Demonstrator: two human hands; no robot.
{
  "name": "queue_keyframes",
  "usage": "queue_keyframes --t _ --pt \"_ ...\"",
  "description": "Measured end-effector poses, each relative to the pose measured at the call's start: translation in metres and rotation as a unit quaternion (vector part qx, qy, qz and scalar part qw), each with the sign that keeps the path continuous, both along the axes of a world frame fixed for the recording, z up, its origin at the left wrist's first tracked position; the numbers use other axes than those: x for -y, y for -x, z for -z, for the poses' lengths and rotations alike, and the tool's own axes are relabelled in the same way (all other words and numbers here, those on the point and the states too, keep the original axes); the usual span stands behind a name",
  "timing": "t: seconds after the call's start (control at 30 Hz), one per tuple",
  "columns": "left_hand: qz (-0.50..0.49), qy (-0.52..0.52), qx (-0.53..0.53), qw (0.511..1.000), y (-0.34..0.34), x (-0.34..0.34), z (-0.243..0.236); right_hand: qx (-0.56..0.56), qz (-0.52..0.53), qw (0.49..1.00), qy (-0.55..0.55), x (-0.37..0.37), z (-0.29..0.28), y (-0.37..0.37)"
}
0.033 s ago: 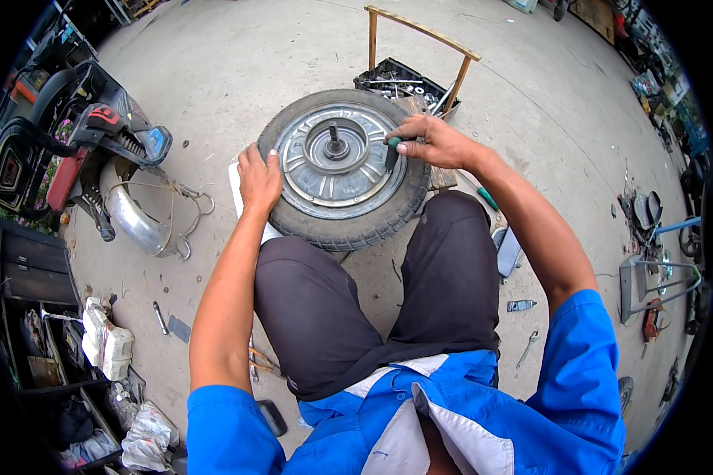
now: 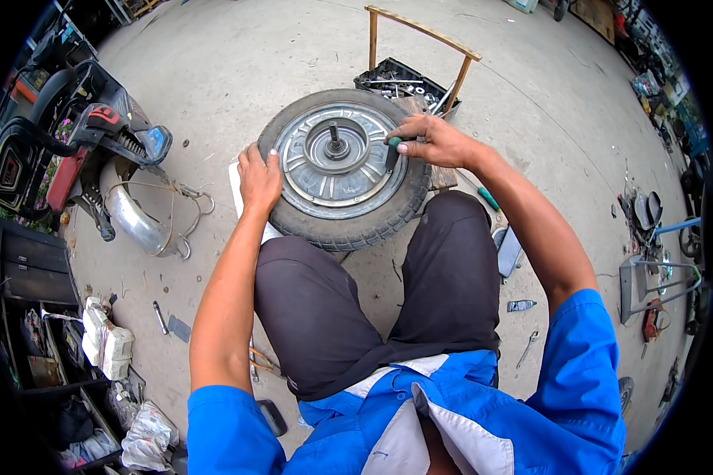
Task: The person is working on a small vehicle tire, using a screwdriver and a hammer to pry and adjust the tire bead against the rim. They repeatedly strike the tire with the hammer and use the screwdriver to manipulate the rubber edge. A wrench is also used to tighten a central nut on the wheel hub.
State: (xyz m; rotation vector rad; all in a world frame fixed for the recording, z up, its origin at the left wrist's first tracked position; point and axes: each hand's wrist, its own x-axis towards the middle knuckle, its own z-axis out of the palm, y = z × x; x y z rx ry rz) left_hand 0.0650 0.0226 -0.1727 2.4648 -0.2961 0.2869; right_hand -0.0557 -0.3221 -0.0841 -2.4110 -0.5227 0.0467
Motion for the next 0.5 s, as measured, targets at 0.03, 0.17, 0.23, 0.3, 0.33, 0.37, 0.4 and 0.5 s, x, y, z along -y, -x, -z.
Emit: queue_keyframes --t 0.03,0.17,0.23,0.3,0.33,0.37,0.4,0.5 --pt "0.001 0.0 0.002 1.0 -0.001 0.0 0.001 -0.011 -0.005 1.0 -0.005 0.001 -0.001 -0.001" --pt "0.001 -0.004 0.006 1.0 0.0 0.0 0.002 0.002 -0.03 0.999 0.03 0.007 -0.005 -0.002" --pt "0.002 -0.004 0.005 1.0 0.0 0.001 0.001 0.025 -0.041 0.997 0.052 0.009 -0.006 -0.005" --pt "0.002 -0.003 0.002 1.0 0.0 0.001 0.0 -0.01 -0.023 0.998 0.049 0.006 -0.01 -0.004" --pt "0.001 -0.005 0.001 1.0 0.0 0.001 0.0 -0.028 -0.015 0.998 0.048 0.002 -0.013 -0.003" --pt "0.0 -0.006 0.0 1.0 0.0 0.001 0.0 -0.044 -0.002 0.996 0.076 -0.003 -0.017 0.0" --pt "-0.003 -0.008 -0.002 1.0 0.0 0.001 0.0 -0.059 0.009 0.993 0.103 -0.01 -0.023 0.004" --pt "-0.002 -0.012 0.001 1.0 0.001 -0.001 0.0 -0.061 0.007 0.99 0.125 -0.015 -0.03 0.011"
